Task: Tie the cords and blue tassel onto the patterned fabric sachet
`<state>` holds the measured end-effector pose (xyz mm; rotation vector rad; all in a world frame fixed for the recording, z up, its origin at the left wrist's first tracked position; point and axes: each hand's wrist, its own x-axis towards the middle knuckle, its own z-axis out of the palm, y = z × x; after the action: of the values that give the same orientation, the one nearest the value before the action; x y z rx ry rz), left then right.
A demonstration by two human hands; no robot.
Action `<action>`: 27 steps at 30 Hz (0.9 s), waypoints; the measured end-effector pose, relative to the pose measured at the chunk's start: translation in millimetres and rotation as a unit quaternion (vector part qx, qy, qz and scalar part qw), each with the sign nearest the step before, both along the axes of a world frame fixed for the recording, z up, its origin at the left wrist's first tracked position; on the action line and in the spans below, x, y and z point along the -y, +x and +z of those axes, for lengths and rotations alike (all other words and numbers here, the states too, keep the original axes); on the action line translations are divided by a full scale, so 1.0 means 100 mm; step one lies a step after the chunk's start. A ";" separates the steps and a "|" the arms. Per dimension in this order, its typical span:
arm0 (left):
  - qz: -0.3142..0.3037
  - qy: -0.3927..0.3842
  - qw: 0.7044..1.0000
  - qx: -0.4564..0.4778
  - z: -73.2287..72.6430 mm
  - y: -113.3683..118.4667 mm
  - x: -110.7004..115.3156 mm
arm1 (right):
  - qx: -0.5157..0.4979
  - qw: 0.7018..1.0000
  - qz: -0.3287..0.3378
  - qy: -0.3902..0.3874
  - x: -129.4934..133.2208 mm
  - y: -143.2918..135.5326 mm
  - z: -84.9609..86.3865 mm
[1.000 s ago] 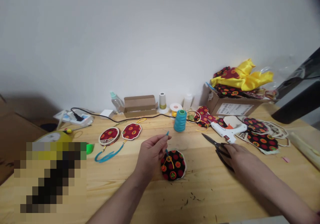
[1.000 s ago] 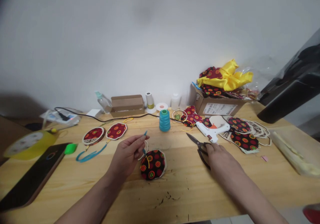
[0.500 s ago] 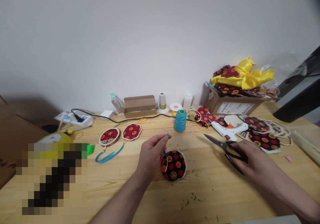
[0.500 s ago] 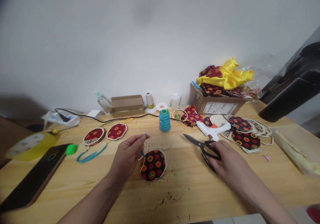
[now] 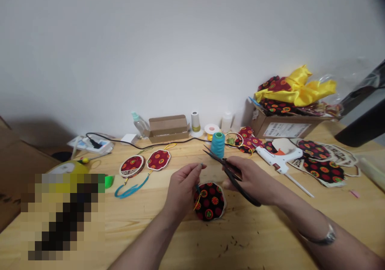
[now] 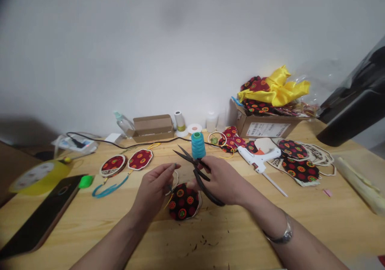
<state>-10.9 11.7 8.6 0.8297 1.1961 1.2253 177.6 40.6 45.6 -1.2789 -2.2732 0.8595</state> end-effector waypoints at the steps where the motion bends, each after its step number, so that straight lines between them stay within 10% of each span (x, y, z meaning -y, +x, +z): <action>1: 0.000 0.000 1.000 0.001 0.00 0.00 0.00 | 0.002 1.000 -0.001 -0.002 0.00 0.01 -0.03; 27: -0.019 0.011 0.999 -0.033 -0.03 0.03 0.03 | 0.053 0.999 0.006 -0.002 0.07 0.03 -0.16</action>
<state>-8.2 8.8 5.9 0.9105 1.2174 1.1900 180.4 33.5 29.1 -1.3436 -2.3644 0.8173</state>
